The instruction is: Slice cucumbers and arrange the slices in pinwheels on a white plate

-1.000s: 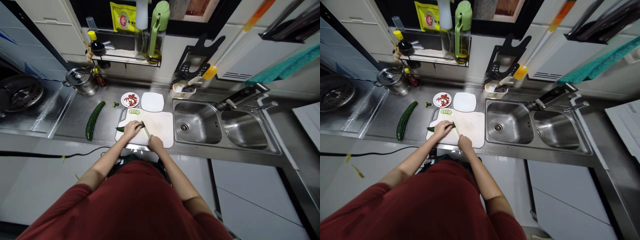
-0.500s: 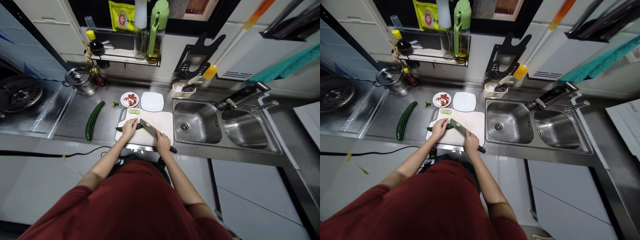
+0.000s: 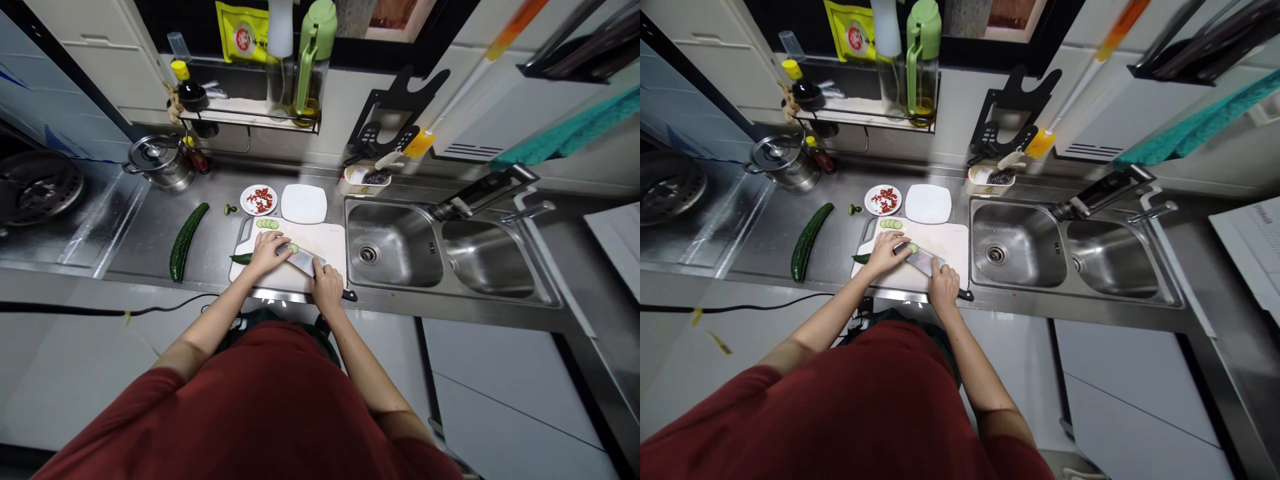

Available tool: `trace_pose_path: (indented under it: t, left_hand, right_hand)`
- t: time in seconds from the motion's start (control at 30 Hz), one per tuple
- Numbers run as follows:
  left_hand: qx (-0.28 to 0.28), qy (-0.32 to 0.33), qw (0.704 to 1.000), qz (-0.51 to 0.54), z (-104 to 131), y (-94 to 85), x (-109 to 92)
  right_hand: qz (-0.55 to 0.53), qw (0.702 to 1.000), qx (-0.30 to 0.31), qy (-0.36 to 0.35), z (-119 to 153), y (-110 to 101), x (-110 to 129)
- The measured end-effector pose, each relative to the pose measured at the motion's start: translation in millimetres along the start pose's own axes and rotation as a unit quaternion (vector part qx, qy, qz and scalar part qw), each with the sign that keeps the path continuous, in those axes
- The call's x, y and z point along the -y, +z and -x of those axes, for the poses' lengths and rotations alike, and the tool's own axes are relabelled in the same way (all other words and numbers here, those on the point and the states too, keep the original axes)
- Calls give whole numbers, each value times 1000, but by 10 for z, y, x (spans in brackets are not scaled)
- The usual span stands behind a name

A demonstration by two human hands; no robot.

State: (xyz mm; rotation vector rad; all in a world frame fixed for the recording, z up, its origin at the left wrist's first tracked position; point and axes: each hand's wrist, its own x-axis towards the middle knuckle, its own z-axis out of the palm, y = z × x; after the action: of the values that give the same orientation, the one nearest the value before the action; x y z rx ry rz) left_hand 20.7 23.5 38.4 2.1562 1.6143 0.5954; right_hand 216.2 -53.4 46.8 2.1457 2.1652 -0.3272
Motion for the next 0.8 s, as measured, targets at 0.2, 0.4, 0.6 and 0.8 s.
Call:
trace_pose_path:
  t: [0.2, 0.4, 0.6, 0.8]
  left_hand:
    - [26, 14, 999, 14, -45, 14, -37]
    - [43, 12, 998, 33, -56, 74, -74]
    - [23, -2, 999, 48, -74, 136, -97]
    - [-67, -165, 976, 129, -267, 225, 164]
  right_hand:
    - [4, 1000, -15, -10, 17, 25, -41]
    - [11, 1000, 6, -11, 38, 71, -81]
    - [13, 1000, 6, 1, 25, 115, -151]
    - [-2, 999, -15, 33, -27, 184, -337]
